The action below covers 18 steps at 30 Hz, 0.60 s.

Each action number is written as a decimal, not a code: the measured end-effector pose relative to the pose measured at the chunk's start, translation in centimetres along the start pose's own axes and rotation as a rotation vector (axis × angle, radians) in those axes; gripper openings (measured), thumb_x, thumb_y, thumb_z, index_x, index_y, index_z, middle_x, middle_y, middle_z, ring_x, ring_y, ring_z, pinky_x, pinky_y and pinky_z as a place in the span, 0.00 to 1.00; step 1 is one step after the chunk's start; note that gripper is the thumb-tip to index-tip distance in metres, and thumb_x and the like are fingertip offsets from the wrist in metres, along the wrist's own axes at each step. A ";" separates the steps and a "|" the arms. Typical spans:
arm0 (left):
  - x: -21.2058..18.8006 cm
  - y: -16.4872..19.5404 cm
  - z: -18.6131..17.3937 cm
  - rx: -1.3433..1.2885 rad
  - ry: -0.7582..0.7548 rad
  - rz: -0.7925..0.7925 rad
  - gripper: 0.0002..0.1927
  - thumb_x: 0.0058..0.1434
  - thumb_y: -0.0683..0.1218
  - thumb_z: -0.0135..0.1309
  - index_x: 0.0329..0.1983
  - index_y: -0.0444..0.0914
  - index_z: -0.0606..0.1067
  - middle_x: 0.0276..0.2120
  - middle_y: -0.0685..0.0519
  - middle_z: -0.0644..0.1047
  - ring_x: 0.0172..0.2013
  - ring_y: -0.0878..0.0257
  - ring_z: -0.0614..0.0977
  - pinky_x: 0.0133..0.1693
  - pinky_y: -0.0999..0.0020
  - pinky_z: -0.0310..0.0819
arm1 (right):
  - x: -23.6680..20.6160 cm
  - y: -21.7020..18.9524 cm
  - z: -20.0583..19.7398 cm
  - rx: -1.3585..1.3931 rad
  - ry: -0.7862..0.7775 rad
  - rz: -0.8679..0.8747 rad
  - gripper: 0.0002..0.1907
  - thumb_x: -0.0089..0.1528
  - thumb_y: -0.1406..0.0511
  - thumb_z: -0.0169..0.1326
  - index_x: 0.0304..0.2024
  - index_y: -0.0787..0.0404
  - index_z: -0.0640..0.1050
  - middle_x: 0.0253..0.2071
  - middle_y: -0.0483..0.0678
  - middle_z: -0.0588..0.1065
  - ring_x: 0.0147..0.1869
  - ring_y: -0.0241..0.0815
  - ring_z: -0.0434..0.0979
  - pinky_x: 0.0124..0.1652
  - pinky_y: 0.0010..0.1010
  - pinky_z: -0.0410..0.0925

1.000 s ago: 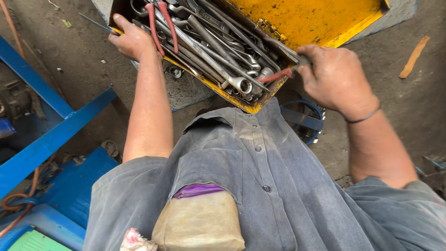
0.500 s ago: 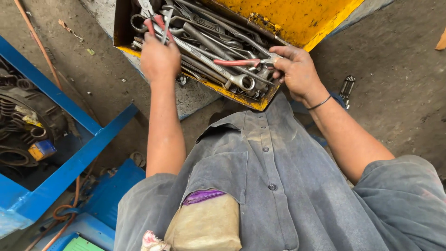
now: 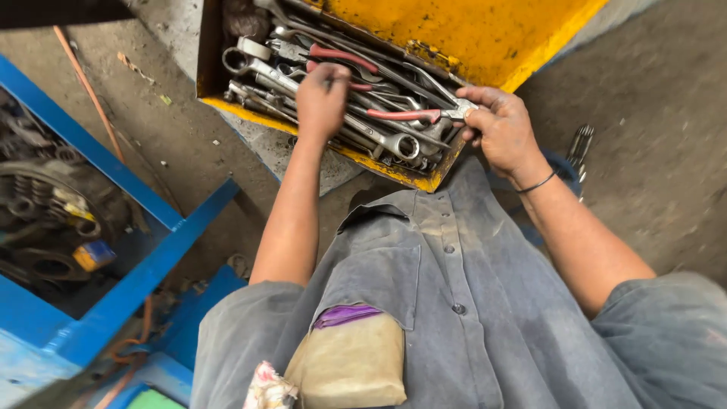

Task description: The person opens a yellow toolbox and selects a screwdriver. They then walk to a mechanical component on the floor and use the screwdriver to pry at a part of the component while another person assists with a hammer.

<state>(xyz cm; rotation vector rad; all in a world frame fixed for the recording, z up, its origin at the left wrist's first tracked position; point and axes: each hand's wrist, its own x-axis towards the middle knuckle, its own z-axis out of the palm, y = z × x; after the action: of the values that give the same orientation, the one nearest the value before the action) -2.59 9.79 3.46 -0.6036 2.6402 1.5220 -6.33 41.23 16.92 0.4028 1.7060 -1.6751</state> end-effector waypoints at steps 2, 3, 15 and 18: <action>-0.4 -1.1 -0.6 -0.047 0.150 0.168 0.17 0.78 0.52 0.54 0.47 0.34 0.84 0.50 0.40 0.81 0.56 0.45 0.80 0.53 0.56 0.73 | -0.4 0.2 0.0 0.077 0.002 0.034 0.18 0.64 0.72 0.49 0.57 0.68 0.76 0.37 0.45 0.79 0.30 0.29 0.73 0.29 0.19 0.65; -0.8 -0.9 -0.8 -0.205 0.142 0.005 0.19 0.78 0.53 0.55 0.46 0.31 0.81 0.44 0.41 0.78 0.48 0.52 0.75 0.48 0.59 0.71 | -0.6 0.1 0.1 0.109 -0.003 0.038 0.19 0.64 0.72 0.49 0.57 0.68 0.76 0.38 0.46 0.79 0.30 0.29 0.73 0.29 0.19 0.65; -8.4 9.1 -4.3 -1.457 -0.284 -0.312 0.26 0.65 0.58 0.58 0.60 0.42 0.71 0.46 0.55 0.77 0.40 0.71 0.76 0.38 0.78 0.70 | -0.4 -1.0 9.4 -0.411 -0.435 -0.235 0.14 0.64 0.68 0.57 0.53 0.57 0.76 0.43 0.47 0.77 0.44 0.39 0.76 0.45 0.31 0.71; -8.9 6.3 -4.5 -1.451 -0.116 -0.345 0.19 0.71 0.55 0.57 0.54 0.37 0.72 0.39 0.53 0.74 0.41 0.67 0.75 0.42 0.75 0.69 | 0.3 -2.3 10.3 -1.013 -0.269 -0.636 0.09 0.64 0.65 0.57 0.46 0.56 0.82 0.44 0.52 0.79 0.49 0.50 0.79 0.49 0.41 0.72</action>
<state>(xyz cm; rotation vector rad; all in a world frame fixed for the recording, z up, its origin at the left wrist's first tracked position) 4.14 11.62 12.96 -0.8182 0.8398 2.9011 -5.39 31.01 19.33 -0.8646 2.3092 -0.9256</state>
